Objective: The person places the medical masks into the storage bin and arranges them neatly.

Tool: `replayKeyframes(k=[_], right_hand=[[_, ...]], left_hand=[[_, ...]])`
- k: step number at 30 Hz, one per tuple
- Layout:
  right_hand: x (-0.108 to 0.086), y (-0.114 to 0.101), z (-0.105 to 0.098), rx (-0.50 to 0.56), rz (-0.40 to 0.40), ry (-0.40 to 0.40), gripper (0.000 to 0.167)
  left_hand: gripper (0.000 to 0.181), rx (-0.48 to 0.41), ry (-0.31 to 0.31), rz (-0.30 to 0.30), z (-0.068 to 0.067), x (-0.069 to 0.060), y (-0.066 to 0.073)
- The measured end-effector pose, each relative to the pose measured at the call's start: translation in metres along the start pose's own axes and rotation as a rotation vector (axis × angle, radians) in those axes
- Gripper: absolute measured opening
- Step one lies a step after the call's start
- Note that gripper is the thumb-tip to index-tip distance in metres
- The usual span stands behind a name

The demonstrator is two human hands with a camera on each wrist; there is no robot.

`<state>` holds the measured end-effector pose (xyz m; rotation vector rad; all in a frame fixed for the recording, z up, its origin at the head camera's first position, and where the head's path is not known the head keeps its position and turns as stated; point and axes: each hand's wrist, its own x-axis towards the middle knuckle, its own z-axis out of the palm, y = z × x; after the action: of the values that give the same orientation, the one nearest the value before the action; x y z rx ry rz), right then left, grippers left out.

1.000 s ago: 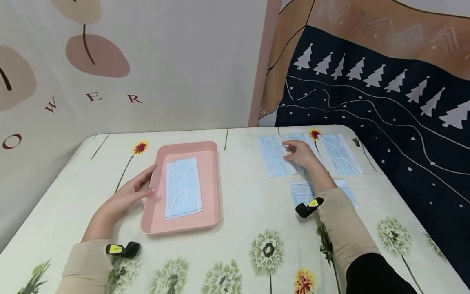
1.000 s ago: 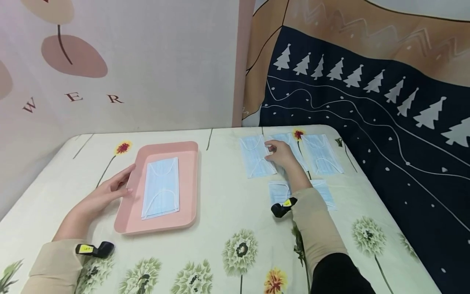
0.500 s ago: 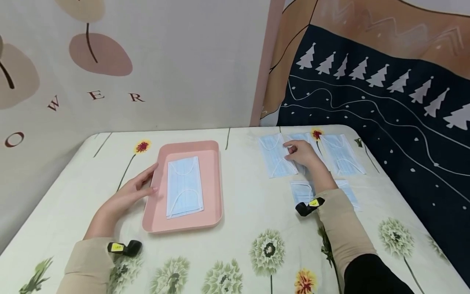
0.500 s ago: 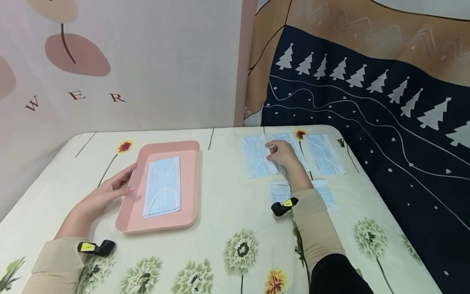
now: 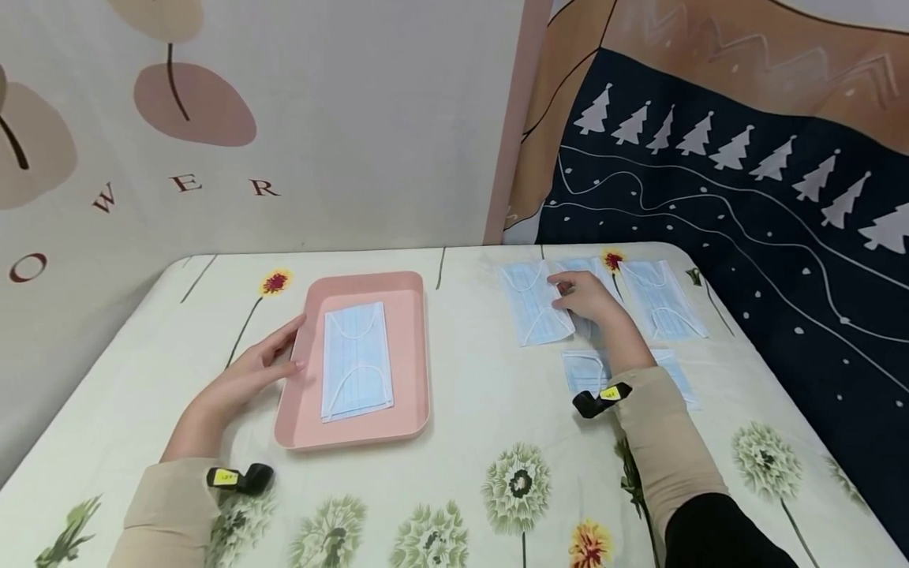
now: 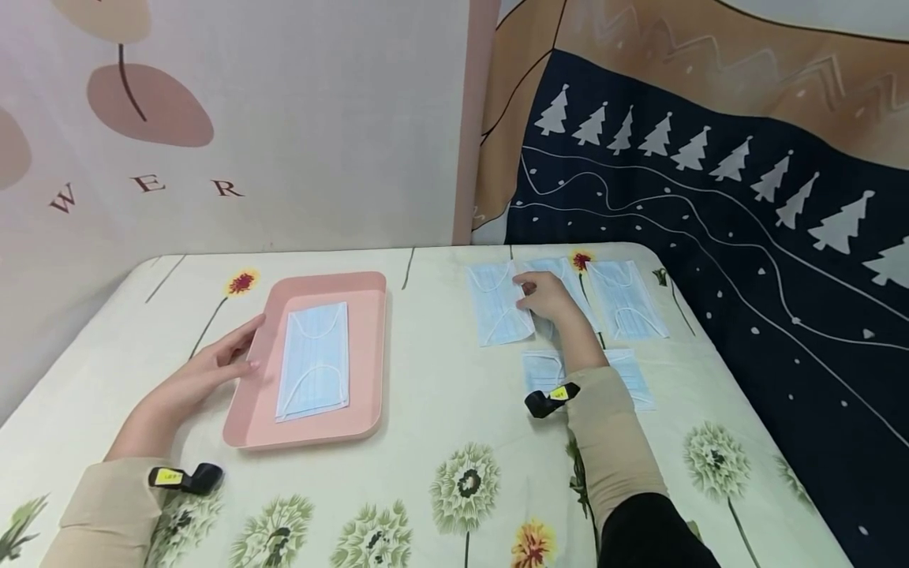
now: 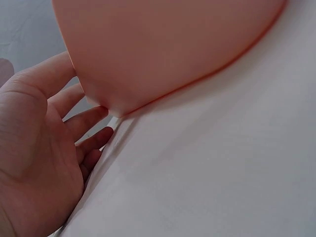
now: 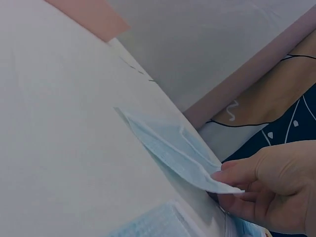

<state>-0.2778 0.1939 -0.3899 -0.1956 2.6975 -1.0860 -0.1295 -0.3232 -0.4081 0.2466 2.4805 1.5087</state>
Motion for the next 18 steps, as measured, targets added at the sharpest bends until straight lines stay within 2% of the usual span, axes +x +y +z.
replayKeyframes(k=[6,18], right_hand=[[-0.008,-0.002,0.002,0.046,-0.006,0.008,0.049],[-0.018,-0.001,0.013,0.221,0.019,0.124,0.058]], left_hand=[[0.078,-0.007,-0.003,-0.001,-0.001,0.000,0.000],[0.077,-0.009,-0.001,0.010,0.000,0.000,-0.002]])
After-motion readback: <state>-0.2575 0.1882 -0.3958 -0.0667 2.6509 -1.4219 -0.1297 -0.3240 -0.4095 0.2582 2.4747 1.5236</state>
